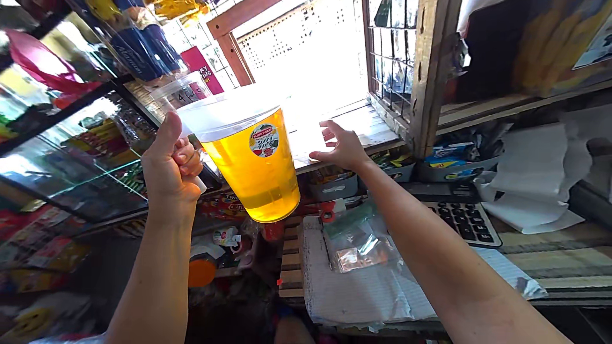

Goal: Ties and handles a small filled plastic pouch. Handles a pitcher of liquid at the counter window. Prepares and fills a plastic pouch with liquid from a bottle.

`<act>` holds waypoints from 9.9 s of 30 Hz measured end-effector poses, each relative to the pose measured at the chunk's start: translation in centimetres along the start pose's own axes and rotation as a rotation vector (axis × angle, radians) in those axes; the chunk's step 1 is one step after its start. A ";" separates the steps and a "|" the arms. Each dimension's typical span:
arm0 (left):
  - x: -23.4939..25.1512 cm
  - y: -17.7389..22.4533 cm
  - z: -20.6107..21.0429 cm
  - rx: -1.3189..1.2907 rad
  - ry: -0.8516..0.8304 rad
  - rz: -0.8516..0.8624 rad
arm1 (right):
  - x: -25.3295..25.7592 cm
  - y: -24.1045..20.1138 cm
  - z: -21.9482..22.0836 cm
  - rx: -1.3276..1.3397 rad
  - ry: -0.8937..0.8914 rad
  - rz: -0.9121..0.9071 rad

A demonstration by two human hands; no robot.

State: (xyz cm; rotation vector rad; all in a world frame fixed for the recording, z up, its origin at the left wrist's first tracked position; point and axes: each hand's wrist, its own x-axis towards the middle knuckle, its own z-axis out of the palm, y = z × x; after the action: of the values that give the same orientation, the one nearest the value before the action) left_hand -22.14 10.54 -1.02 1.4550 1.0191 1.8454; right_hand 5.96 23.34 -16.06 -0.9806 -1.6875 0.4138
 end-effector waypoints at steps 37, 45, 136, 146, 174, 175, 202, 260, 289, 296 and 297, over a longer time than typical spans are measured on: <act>2.1 3.0 2.5 0.321 -0.024 -0.133 | 0.2 -0.3 0.1 -0.045 -0.039 0.061; 2.4 3.4 2.6 0.349 -0.043 -0.144 | 0.2 -0.1 0.1 -0.035 -0.032 0.043; 4.1 5.0 2.7 0.504 -0.202 -0.158 | 0.4 0.1 0.0 -0.012 -0.074 0.052; 4.0 5.1 2.8 0.502 -0.197 -0.158 | 0.3 -0.2 -0.2 -0.018 -0.085 0.066; 4.2 5.2 2.7 0.514 -0.197 -0.171 | 0.3 0.0 -0.1 0.002 -0.079 0.040; 4.3 5.2 2.7 0.518 -0.198 -0.174 | 0.3 0.0 -0.1 0.003 -0.076 0.039; 4.3 5.2 2.7 0.506 -0.217 -0.183 | 0.4 0.1 -0.1 -0.004 -0.087 0.048; 4.8 4.8 2.1 0.491 -0.238 -0.227 | 0.3 0.0 -0.1 -0.008 -0.088 0.044; 4.6 4.9 2.2 0.497 -0.225 -0.229 | 0.3 -0.1 -0.2 -0.005 -0.096 0.062; 4.7 4.9 2.2 0.504 -0.238 -0.219 | 0.3 -0.2 -0.2 -0.003 -0.090 0.060; 4.7 4.9 2.2 0.504 -0.238 -0.218 | 0.3 -0.2 -0.2 -0.002 -0.088 0.058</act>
State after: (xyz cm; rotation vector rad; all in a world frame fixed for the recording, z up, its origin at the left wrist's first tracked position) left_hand -21.02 12.17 5.85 1.7117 1.5207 1.2760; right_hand 6.08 23.42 -15.66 -1.0282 -1.7421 0.5000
